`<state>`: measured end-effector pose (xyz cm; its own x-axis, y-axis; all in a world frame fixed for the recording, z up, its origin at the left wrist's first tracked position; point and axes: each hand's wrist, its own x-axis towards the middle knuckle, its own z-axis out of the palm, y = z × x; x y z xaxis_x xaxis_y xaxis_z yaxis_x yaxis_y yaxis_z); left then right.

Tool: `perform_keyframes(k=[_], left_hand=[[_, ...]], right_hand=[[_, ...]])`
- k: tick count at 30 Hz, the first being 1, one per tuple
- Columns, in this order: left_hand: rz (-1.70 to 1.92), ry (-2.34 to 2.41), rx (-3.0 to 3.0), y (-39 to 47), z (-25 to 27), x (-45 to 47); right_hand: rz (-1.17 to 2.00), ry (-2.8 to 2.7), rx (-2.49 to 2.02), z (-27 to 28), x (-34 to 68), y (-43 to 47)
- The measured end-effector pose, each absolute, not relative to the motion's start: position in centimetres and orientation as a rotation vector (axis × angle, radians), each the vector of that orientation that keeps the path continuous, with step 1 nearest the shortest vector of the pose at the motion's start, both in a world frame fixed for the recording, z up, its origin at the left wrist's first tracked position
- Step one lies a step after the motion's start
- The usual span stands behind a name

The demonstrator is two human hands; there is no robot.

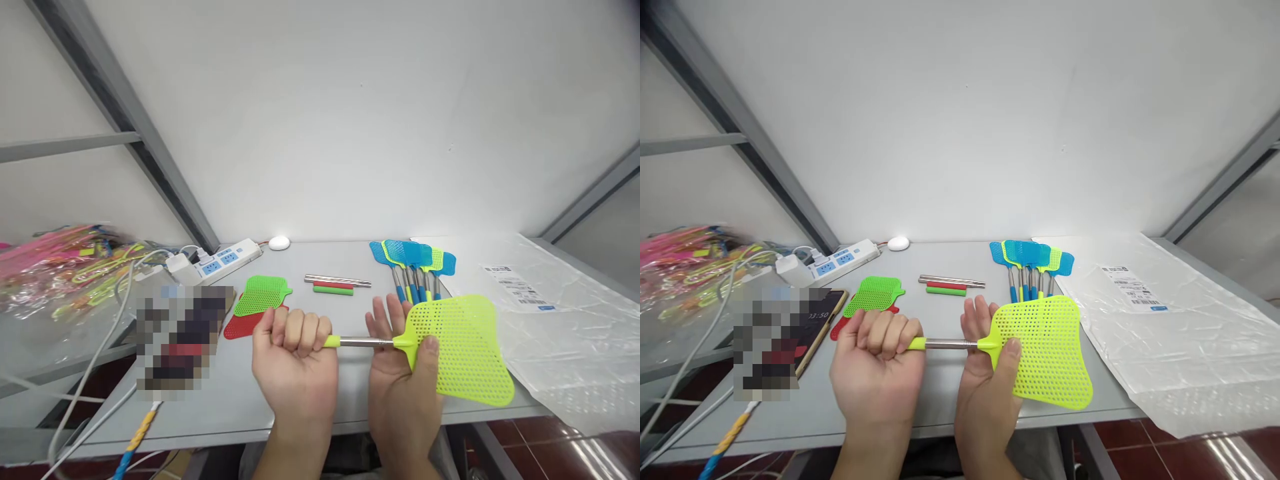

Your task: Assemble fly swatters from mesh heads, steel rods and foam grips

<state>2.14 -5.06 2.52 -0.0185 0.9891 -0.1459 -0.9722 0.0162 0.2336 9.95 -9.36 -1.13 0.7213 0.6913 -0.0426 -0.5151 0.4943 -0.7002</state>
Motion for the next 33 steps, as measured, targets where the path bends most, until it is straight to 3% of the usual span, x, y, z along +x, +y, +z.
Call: perform_keyframes(k=[5, 9, 17, 25, 33], left_hand=[[1.65, 0.367, 0.274, -6.5, 3.6, 3.2], [1.563, 0.573, 0.571, -7.3, 1.7, 3.7], [0.817, 0.862, 1.746, -8.1, -3.2, 4.1], [0.884, 1.027, 1.585, -8.7, -3.8, 3.6], [1.057, 1.171, 1.722, -6.2, -1.2, 3.2]], right_hand=[[0.873, -0.277, -0.785, -1.4, 11.8, -8.6], [0.881, -0.336, -0.825, -1.7, 13.7, -8.7], [0.941, -0.573, -1.015, -3.1, 13.5, -10.2], [1.003, -0.999, -1.215, -4.1, 13.9, -10.6], [0.484, -1.169, -1.431, -6.4, 16.8, -12.6]])
